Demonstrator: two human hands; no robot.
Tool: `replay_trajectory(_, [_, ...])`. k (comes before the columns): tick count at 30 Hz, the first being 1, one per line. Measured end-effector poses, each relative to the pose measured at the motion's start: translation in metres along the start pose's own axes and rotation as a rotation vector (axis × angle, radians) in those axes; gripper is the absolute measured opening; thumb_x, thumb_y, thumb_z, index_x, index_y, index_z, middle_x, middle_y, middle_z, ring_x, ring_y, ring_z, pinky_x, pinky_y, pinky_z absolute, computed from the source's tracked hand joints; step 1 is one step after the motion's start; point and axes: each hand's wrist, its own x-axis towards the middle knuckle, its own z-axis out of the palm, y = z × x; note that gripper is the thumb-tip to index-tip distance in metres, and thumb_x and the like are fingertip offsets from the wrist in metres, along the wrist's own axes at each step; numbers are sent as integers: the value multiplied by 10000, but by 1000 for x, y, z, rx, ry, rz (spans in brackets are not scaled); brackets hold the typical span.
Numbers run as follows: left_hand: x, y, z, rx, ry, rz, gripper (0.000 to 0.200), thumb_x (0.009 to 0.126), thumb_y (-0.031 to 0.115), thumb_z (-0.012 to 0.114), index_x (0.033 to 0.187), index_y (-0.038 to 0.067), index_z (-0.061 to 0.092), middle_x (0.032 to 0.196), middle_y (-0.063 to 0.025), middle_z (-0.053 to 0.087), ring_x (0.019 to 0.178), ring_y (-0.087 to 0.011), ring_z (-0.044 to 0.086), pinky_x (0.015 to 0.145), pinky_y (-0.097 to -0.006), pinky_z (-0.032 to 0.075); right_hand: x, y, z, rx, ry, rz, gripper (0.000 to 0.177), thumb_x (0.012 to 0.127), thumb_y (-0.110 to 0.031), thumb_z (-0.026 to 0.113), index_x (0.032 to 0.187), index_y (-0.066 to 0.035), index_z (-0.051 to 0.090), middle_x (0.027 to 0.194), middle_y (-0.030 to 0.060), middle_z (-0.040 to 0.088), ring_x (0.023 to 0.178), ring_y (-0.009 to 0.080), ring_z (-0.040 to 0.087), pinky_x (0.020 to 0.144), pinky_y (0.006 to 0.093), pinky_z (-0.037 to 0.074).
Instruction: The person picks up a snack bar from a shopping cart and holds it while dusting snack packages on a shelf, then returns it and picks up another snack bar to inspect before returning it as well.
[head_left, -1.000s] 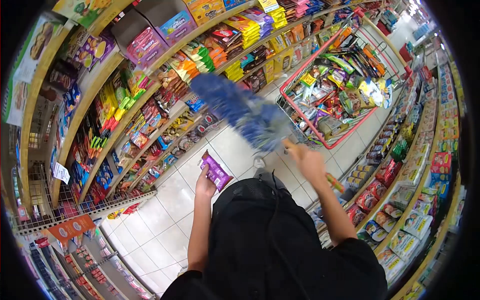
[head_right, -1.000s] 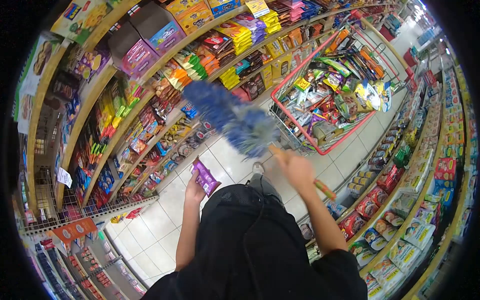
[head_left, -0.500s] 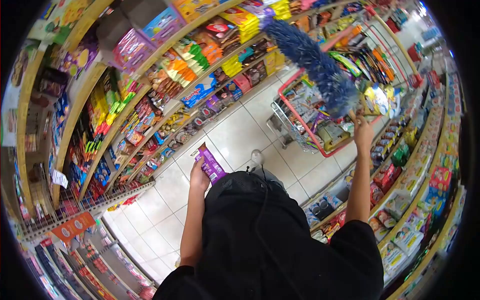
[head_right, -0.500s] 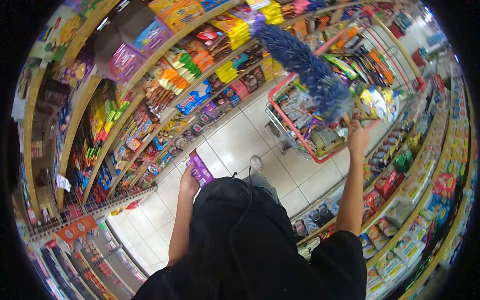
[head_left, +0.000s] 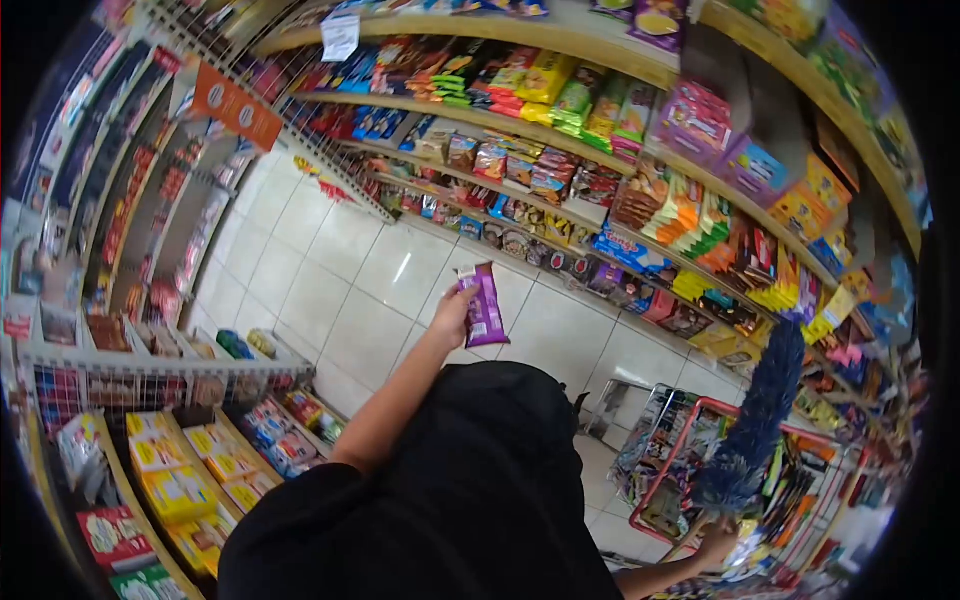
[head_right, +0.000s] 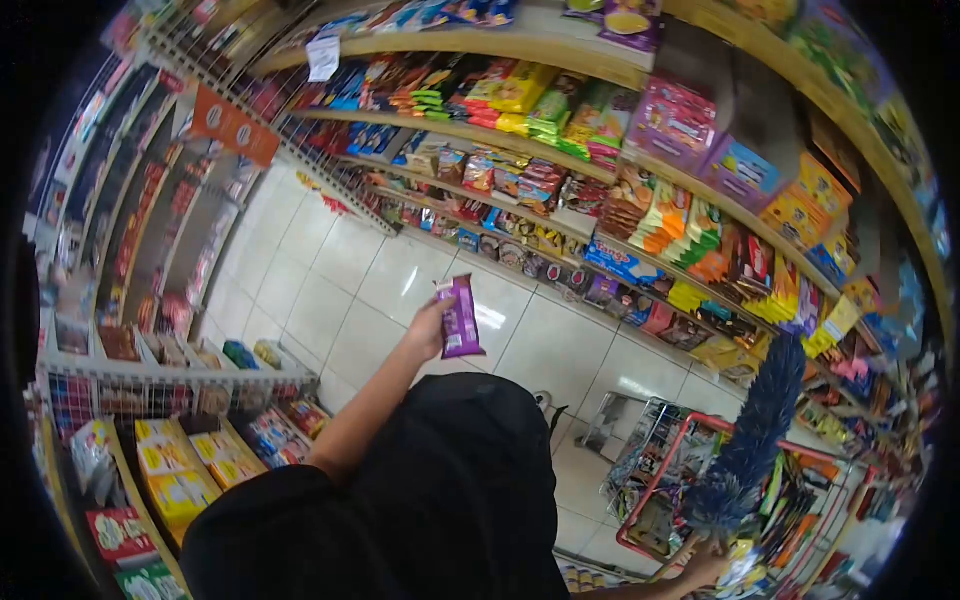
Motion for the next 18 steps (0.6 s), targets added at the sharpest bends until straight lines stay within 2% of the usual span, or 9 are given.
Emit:
replay_trajectory(1, [-2,6,-3,-22,3,81,288,860,117,563,1127,39,487,865,-61,603,703,-153,596,641,-340,519,-9,-33,-18,123,14,9,523,839,-373,607,1159,33,531,1005,171,614,880,164,579,735,327,463])
replay_trajectory(3, [-10,26,1,33,-82,105,262,882,112,511,1129,30,487,909,-69,602,764,-168,605,698,-337,516,-33,-106,-31,631,61,-518,472,866,-339,583,1166,21,526,955,113,614,861,154,558,738,294,448])
replay_trajectory(6, [-24,56,30,-6,-265,80,290,900,206,482,1129,29,494,939,-78,602,834,-187,603,763,-353,498,-91,-234,-33,836,-382,-754,325,869,-201,577,1112,10,540,919,85,603,827,131,543,737,249,426])
replay_trajectory(8, [-28,77,48,-131,-393,-24,338,902,280,475,1126,28,496,941,-81,600,863,-196,596,783,-363,488,-146,-301,-17,727,-443,-946,316,834,-185,604,1112,-43,553,852,66,593,774,138,558,724,266,449])
replay_trajectory(9, [-20,81,50,-172,-459,-66,415,901,401,438,1135,64,500,966,-89,596,893,-212,584,774,-362,481,-177,-330,-16,698,-676,-956,318,832,-207,605,1108,-57,556,874,77,589,803,155,561,738,292,459])
replay_trajectory(11, [-13,89,58,-398,-706,-152,440,899,444,425,1159,96,496,993,-90,593,907,-209,580,756,-347,479,-234,-372,20,691,-905,-1102,307,869,-245,554,1101,-45,544,900,87,597,851,170,569,769,303,456])
replay_trajectory(13, [8,96,66,-638,-955,-292,513,894,539,371,1213,153,479,993,-74,588,888,-193,567,707,-315,464,-292,-404,40,668,-1052,-1083,370,899,-278,507,1140,3,485,936,131,607,862,207,589,774,312,455])
replay_trajectory(16, [27,128,74,-285,-648,-136,549,893,571,337,1207,143,482,947,-61,581,827,-173,563,664,-302,460,-345,-433,96,812,-1173,-900,436,913,-318,482,1161,39,447,966,179,604,863,240,602,782,331,455])
replay_trajectory(18, [41,155,74,-35,-513,-60,582,908,566,296,1152,84,512,940,-72,590,767,-143,566,638,-269,456,-360,-457,100,887,-1282,-778,387,911,-287,506,1133,29,481,942,130,614,854,188,600,762,307,469])
